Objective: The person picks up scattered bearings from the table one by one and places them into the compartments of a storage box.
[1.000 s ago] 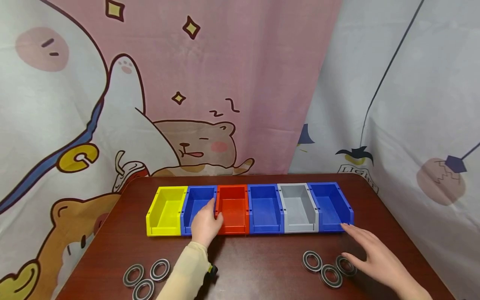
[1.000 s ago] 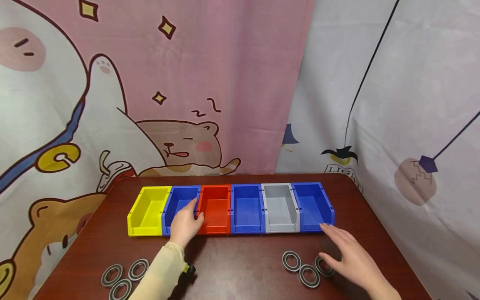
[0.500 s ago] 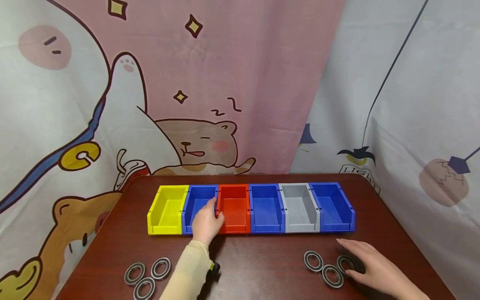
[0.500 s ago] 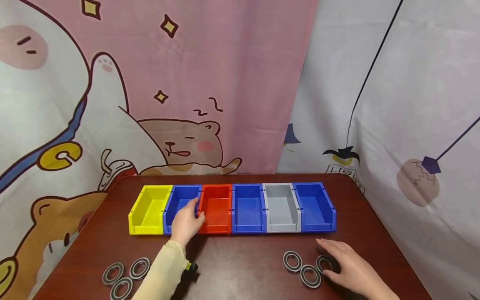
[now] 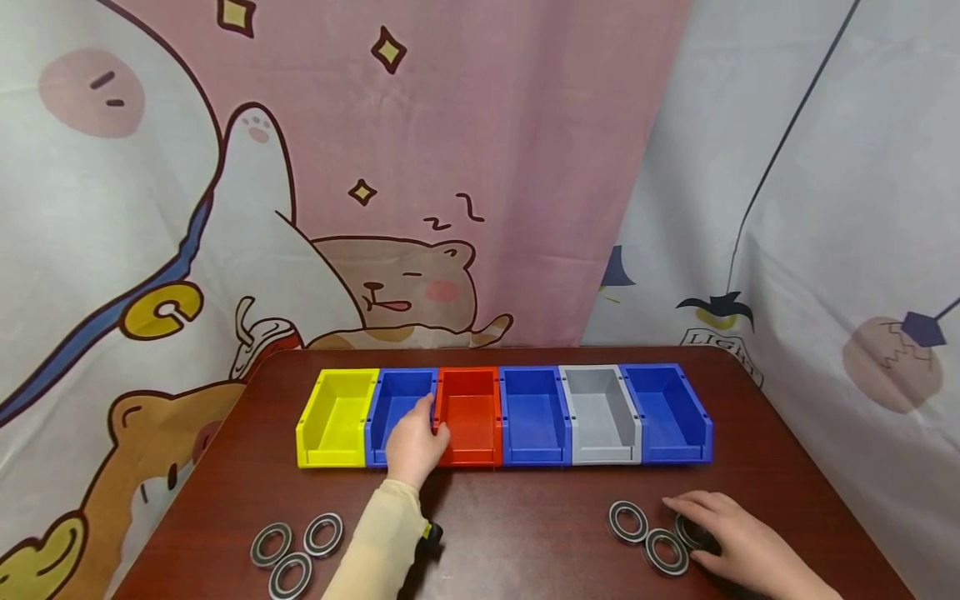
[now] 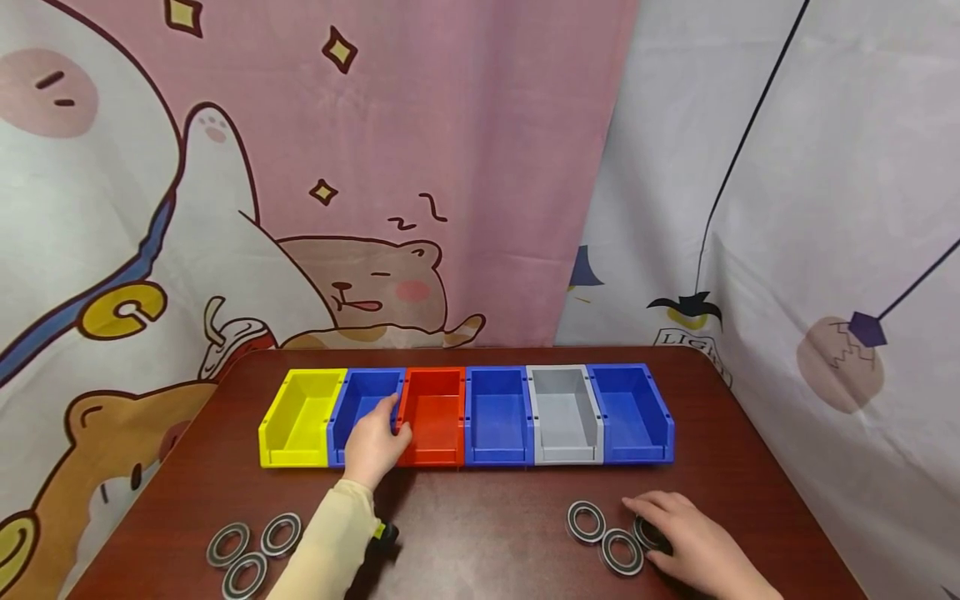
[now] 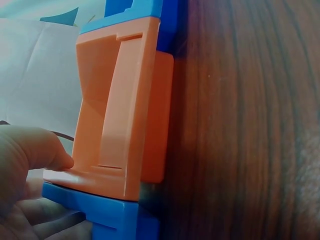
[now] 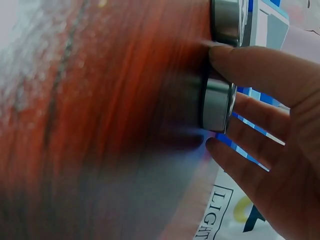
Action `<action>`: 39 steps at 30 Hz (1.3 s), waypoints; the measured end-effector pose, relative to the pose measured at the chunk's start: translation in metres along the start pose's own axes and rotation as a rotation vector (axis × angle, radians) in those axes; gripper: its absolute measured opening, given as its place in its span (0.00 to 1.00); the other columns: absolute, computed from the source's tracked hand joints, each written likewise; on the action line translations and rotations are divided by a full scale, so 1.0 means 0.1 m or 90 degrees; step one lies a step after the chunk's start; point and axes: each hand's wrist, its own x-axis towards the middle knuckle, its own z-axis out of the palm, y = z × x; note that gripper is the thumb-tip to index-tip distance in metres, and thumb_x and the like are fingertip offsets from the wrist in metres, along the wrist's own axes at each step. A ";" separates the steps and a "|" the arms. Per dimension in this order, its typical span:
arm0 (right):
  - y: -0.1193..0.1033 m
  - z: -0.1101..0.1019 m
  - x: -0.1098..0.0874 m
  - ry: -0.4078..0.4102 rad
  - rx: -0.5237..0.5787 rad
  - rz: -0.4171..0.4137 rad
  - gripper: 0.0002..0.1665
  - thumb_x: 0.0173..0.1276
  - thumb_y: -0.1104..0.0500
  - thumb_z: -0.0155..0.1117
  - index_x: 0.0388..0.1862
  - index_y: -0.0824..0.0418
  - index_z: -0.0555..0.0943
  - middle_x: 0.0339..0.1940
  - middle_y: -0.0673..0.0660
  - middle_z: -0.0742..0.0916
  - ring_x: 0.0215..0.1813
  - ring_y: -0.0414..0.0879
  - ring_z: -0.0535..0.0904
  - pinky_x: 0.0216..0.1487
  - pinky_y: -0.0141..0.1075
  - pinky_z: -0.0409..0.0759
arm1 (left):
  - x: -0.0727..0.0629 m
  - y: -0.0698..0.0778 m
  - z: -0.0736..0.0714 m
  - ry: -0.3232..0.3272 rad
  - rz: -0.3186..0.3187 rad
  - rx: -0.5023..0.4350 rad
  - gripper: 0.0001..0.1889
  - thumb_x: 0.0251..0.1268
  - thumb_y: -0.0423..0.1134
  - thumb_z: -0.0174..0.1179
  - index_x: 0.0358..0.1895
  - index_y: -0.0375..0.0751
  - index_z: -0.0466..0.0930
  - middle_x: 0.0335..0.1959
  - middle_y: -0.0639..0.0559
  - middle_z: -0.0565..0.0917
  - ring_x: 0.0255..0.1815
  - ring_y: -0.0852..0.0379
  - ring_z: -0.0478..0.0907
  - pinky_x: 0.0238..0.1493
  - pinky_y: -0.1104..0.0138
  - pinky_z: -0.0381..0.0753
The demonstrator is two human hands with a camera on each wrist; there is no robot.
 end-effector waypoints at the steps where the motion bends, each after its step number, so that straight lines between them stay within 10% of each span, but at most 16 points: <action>1: 0.00 0.00 0.00 -0.001 -0.002 -0.004 0.35 0.51 0.51 0.79 0.60 0.50 0.81 0.52 0.45 0.81 0.52 0.45 0.77 0.47 0.44 0.82 | 0.00 0.00 0.00 -0.001 -0.001 0.001 0.27 0.58 0.36 0.67 0.62 0.31 0.76 0.53 0.35 0.83 0.43 0.38 0.84 0.40 0.48 0.84; 21: 0.07 -0.04 0.10 0.036 0.017 -0.036 0.26 0.47 0.52 0.81 0.48 0.52 0.85 0.44 0.44 0.84 0.45 0.44 0.79 0.43 0.45 0.82 | -0.01 0.02 0.00 0.001 -0.011 0.006 0.27 0.57 0.36 0.68 0.61 0.31 0.77 0.52 0.36 0.84 0.41 0.38 0.84 0.39 0.48 0.84; 31: 0.06 -0.21 0.26 0.210 0.033 -0.058 0.30 0.39 0.59 0.85 0.46 0.54 0.85 0.44 0.46 0.85 0.45 0.44 0.81 0.42 0.40 0.83 | -0.01 0.00 0.01 0.002 -0.005 0.009 0.27 0.57 0.36 0.67 0.62 0.32 0.77 0.52 0.36 0.84 0.41 0.39 0.84 0.37 0.49 0.84; 39: 0.14 -0.52 0.57 0.227 0.024 -0.049 0.29 0.44 0.61 0.83 0.49 0.59 0.85 0.46 0.54 0.85 0.48 0.54 0.82 0.46 0.51 0.82 | -0.01 0.02 0.01 0.000 -0.003 0.007 0.28 0.58 0.36 0.67 0.63 0.32 0.76 0.53 0.37 0.83 0.42 0.39 0.84 0.39 0.48 0.84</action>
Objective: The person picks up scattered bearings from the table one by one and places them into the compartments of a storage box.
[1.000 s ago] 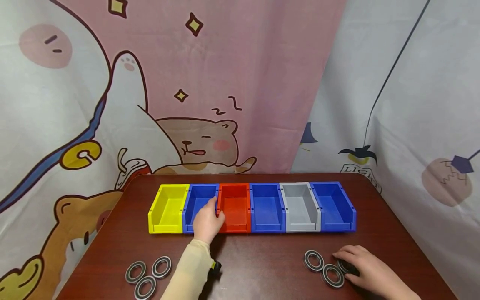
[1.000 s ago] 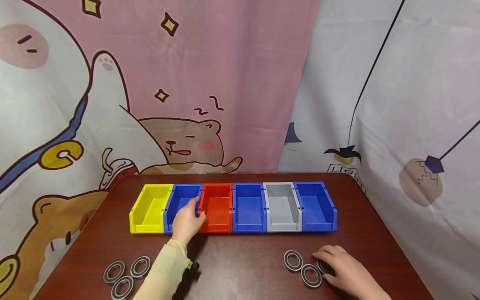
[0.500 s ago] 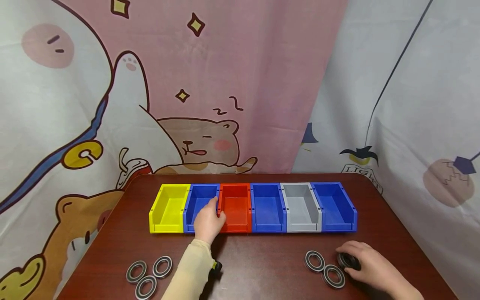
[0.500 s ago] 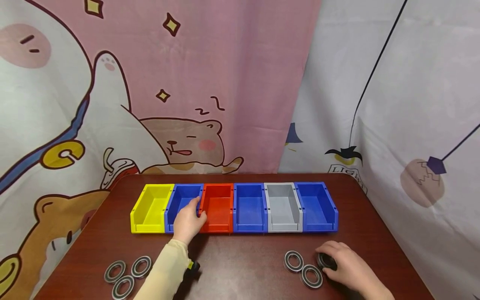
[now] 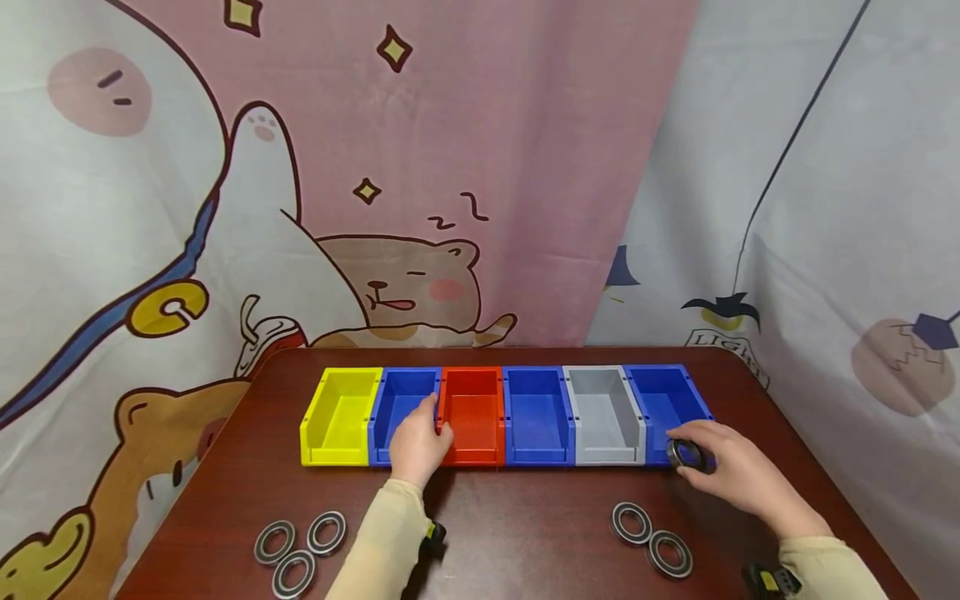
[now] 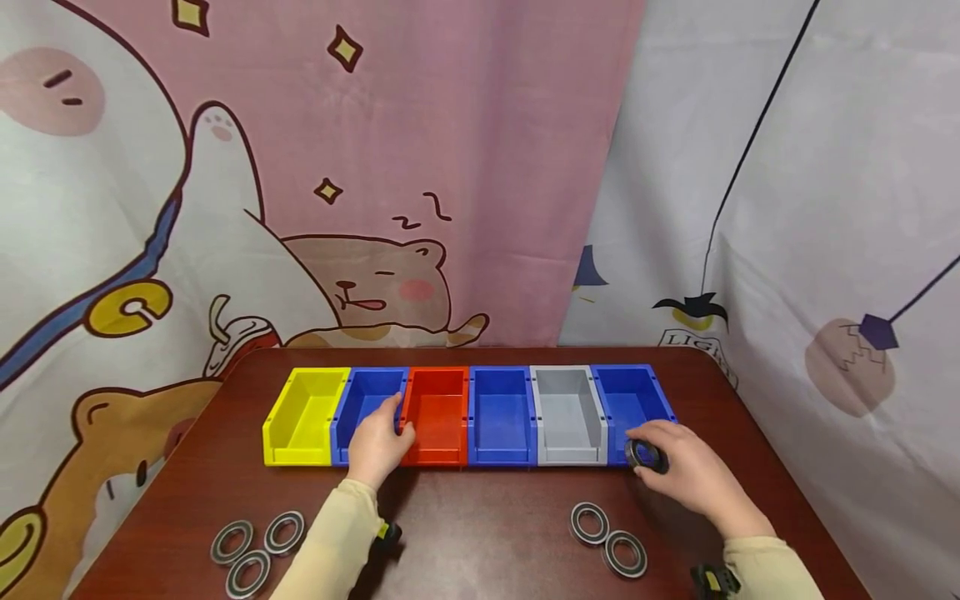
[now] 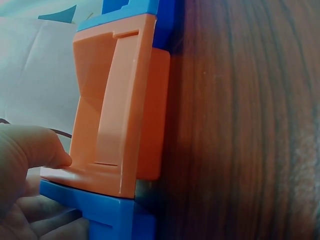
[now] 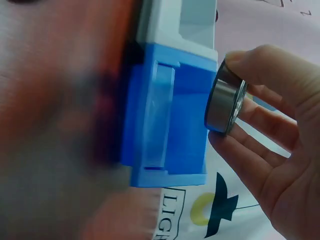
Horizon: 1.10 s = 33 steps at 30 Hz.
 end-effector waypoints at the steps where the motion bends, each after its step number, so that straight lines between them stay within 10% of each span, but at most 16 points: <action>1: 0.02 -0.01 0.05 -0.007 0.005 0.009 0.29 0.46 0.61 0.82 0.50 0.61 0.85 0.47 0.56 0.85 0.49 0.56 0.81 0.47 0.53 0.81 | 0.00 0.00 0.00 -0.001 -0.001 0.003 0.28 0.58 0.36 0.67 0.63 0.32 0.76 0.54 0.37 0.83 0.42 0.39 0.84 0.39 0.48 0.84; 12: 0.19 0.11 0.52 -0.069 -0.024 0.134 0.28 0.54 0.61 0.76 0.55 0.68 0.82 0.55 0.71 0.81 0.57 0.70 0.74 0.56 0.65 0.72 | 0.00 -0.02 0.02 0.016 0.028 0.027 0.27 0.57 0.35 0.67 0.61 0.30 0.77 0.52 0.36 0.84 0.42 0.38 0.84 0.40 0.48 0.83; 33: 0.38 0.54 0.73 -0.154 -0.084 0.125 0.28 0.52 0.65 0.75 0.53 0.75 0.80 0.50 0.73 0.82 0.51 0.70 0.77 0.54 0.62 0.75 | -0.01 -0.03 0.03 0.012 0.025 0.040 0.28 0.58 0.37 0.66 0.63 0.31 0.76 0.52 0.37 0.84 0.43 0.39 0.84 0.41 0.49 0.84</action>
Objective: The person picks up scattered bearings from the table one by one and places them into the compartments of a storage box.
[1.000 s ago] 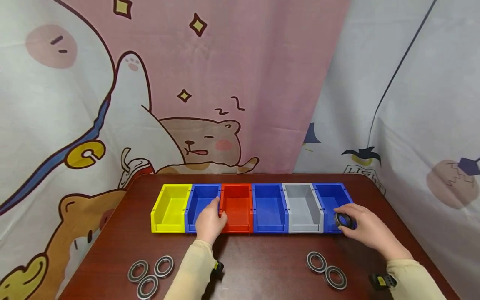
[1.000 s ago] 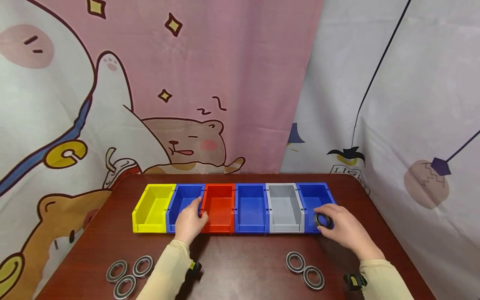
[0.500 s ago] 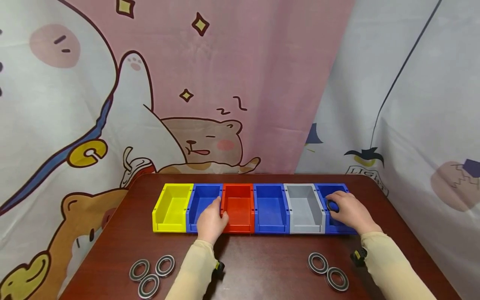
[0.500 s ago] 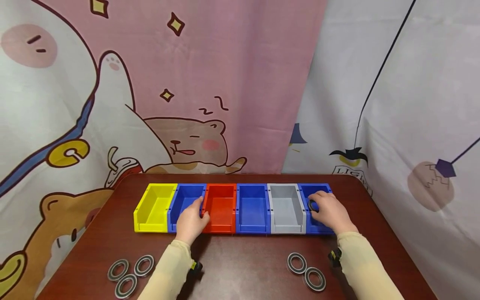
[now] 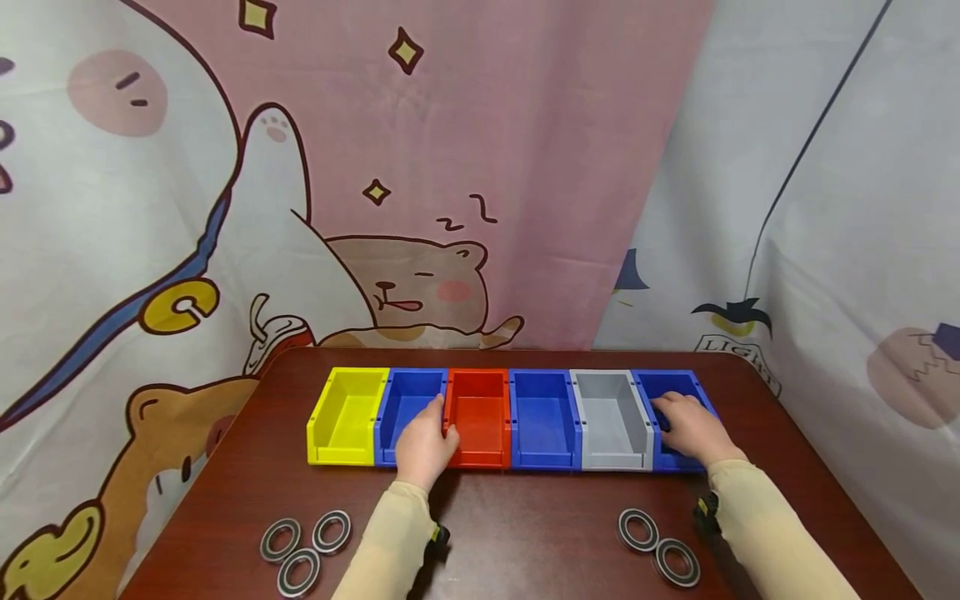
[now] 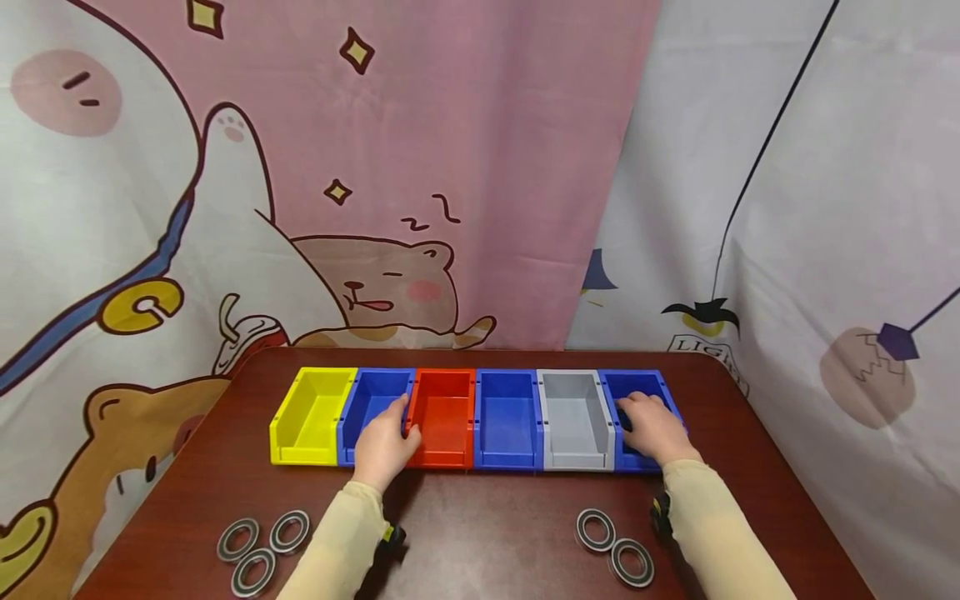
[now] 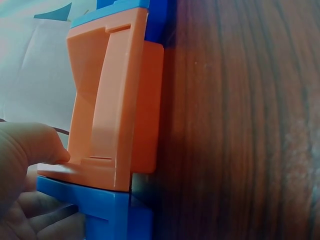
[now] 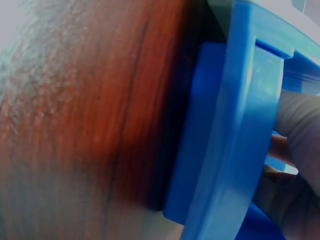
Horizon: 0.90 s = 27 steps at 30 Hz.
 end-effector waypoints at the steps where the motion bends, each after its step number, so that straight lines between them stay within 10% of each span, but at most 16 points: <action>1: 0.00 0.01 0.00 -0.003 -0.002 0.003 0.29 0.52 0.65 0.75 0.53 0.75 0.80 0.50 0.73 0.82 0.51 0.70 0.77 0.54 0.62 0.75 | 0.00 0.00 0.00 0.002 0.002 0.000 0.28 0.57 0.37 0.66 0.63 0.31 0.76 0.52 0.37 0.84 0.42 0.39 0.84 0.41 0.49 0.84; 27: -0.07 -0.06 -0.18 0.007 0.048 0.028 0.29 0.60 0.65 0.71 0.60 0.73 0.76 0.56 0.74 0.80 0.58 0.70 0.75 0.56 0.63 0.73 | -0.01 0.00 0.00 0.006 0.008 -0.004 0.28 0.57 0.36 0.67 0.62 0.30 0.76 0.51 0.36 0.84 0.41 0.39 0.84 0.40 0.49 0.83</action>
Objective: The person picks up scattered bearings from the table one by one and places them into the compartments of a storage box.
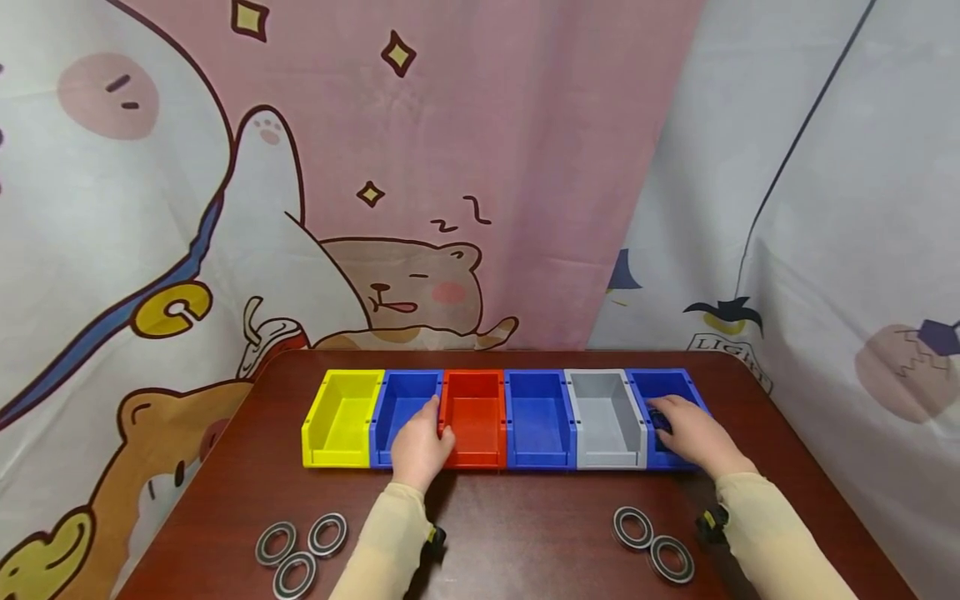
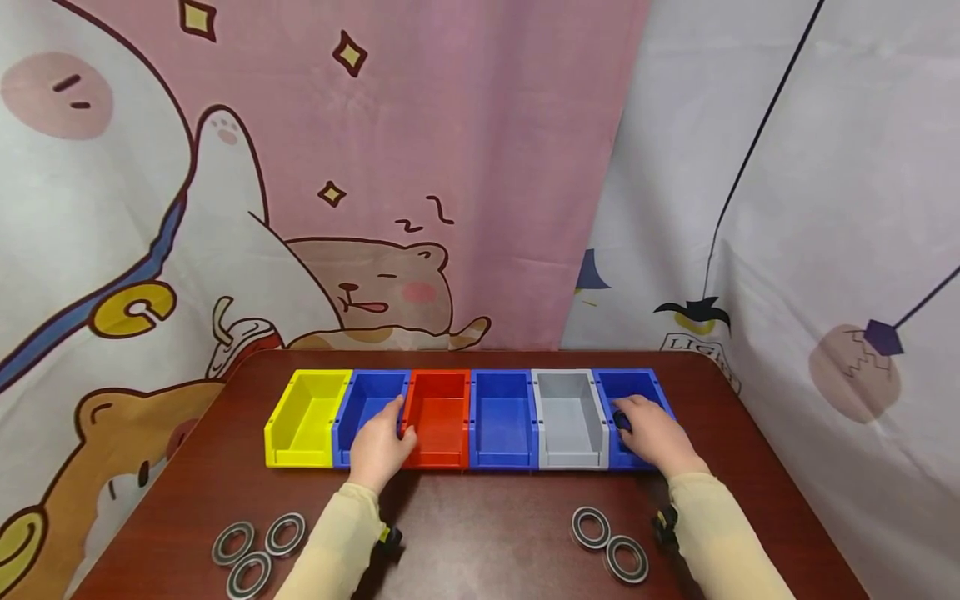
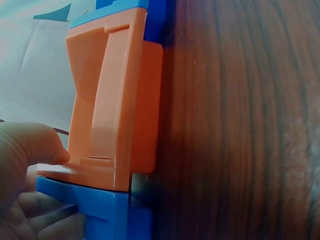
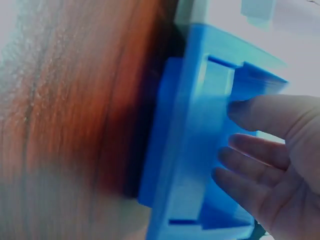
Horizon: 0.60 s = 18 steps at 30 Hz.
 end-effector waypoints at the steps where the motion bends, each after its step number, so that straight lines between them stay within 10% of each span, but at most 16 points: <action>1: -0.02 -0.03 -0.03 0.001 0.006 0.005 0.30 0.61 0.64 0.71 0.61 0.72 0.76 0.57 0.74 0.79 0.59 0.70 0.75 0.56 0.64 0.73 | 0.00 0.00 0.00 0.001 0.000 0.001 0.28 0.57 0.36 0.67 0.62 0.30 0.76 0.50 0.36 0.84 0.41 0.39 0.84 0.40 0.49 0.83; 18: -0.20 -0.36 -0.53 0.141 0.053 -0.002 0.20 0.63 0.61 0.70 0.54 0.65 0.83 0.51 0.65 0.86 0.55 0.64 0.80 0.53 0.61 0.76 | 0.00 0.00 0.01 0.003 -0.001 -0.001 0.28 0.57 0.36 0.68 0.62 0.31 0.76 0.49 0.36 0.84 0.39 0.38 0.84 0.39 0.48 0.84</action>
